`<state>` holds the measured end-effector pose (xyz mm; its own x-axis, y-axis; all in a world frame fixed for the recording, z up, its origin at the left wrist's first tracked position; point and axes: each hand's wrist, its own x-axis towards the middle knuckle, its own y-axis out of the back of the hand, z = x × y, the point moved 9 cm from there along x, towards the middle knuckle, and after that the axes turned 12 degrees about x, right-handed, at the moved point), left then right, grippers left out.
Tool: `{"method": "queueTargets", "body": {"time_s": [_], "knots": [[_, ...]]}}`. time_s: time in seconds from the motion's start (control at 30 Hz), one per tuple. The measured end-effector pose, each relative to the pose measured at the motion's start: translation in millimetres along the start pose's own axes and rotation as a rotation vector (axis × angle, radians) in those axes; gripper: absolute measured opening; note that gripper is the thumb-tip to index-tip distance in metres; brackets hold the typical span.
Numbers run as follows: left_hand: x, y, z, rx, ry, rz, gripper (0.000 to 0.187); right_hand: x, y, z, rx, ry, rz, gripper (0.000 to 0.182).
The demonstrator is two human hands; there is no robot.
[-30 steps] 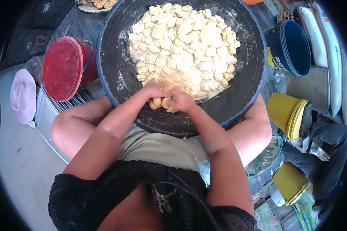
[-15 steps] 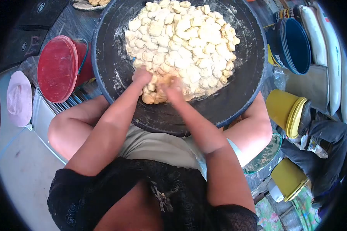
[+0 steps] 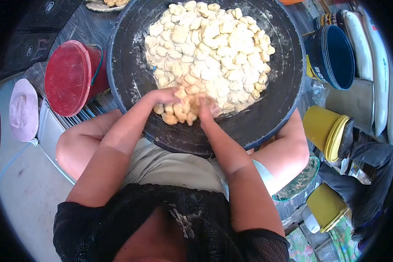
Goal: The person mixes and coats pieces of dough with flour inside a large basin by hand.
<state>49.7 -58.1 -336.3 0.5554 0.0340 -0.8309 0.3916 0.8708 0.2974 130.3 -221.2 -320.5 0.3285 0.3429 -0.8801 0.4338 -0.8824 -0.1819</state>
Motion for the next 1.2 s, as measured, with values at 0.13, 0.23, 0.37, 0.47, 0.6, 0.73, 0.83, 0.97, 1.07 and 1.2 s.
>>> {"method": "queueTargets", "body": {"time_s": [0.13, 0.23, 0.37, 0.47, 0.6, 0.73, 0.83, 0.97, 1.07, 1.2], "knots": [[-6.6, 3.7, -11.5, -0.289, 0.061, -0.008, 0.097, -7.1, -36.5, 14.7, -0.395, -0.054, 0.095, 0.079], [-10.7, 3.2, -10.3, -0.153, 0.139, 0.038, 0.111, -1.9, -57.6, 38.1, -0.418, -0.023, -0.231, 0.106], [-26.7, -6.6, 6.7, 0.205, -0.079, -0.338, 0.13, -26.8, -42.0, 15.8, -0.677, 0.107, -0.289, 0.14], [-35.8, -12.3, 8.4, 0.501, -0.044, -0.199, 0.142, -10.6, -38.6, 26.4, -1.068, 0.268, -0.061, 0.145], [-30.9, 6.2, 15.4, 0.325, 0.003, 0.065, 0.123, -10.3, -51.6, 2.4, -1.02, 0.355, 0.128, 0.115], [-13.5, 9.8, 3.7, 0.134, -0.099, 0.156, 0.092, 4.4, -43.5, -10.2, -0.871, 0.24, 0.022, 0.093], [-26.7, 24.3, 14.8, -0.133, -0.183, 0.126, 0.082, 19.6, -48.6, -19.1, -0.429, 0.227, -0.226, 0.089], [-98.9, 126.9, 55.5, -0.35, -0.232, 0.224, 0.074, -22.9, -111.0, -112.2, -0.513, 0.137, -0.256, 0.082], [-157.5, 244.4, 72.5, -0.188, -0.213, 0.426, 0.071, -95.4, -209.8, -230.9, -0.624, 0.371, -0.372, 0.08], [-193.7, 430.1, 13.0, -0.698, -0.338, 0.623, 0.045, -97.3, -343.2, -340.4, -0.165, 0.294, -0.897, 0.037]]}}
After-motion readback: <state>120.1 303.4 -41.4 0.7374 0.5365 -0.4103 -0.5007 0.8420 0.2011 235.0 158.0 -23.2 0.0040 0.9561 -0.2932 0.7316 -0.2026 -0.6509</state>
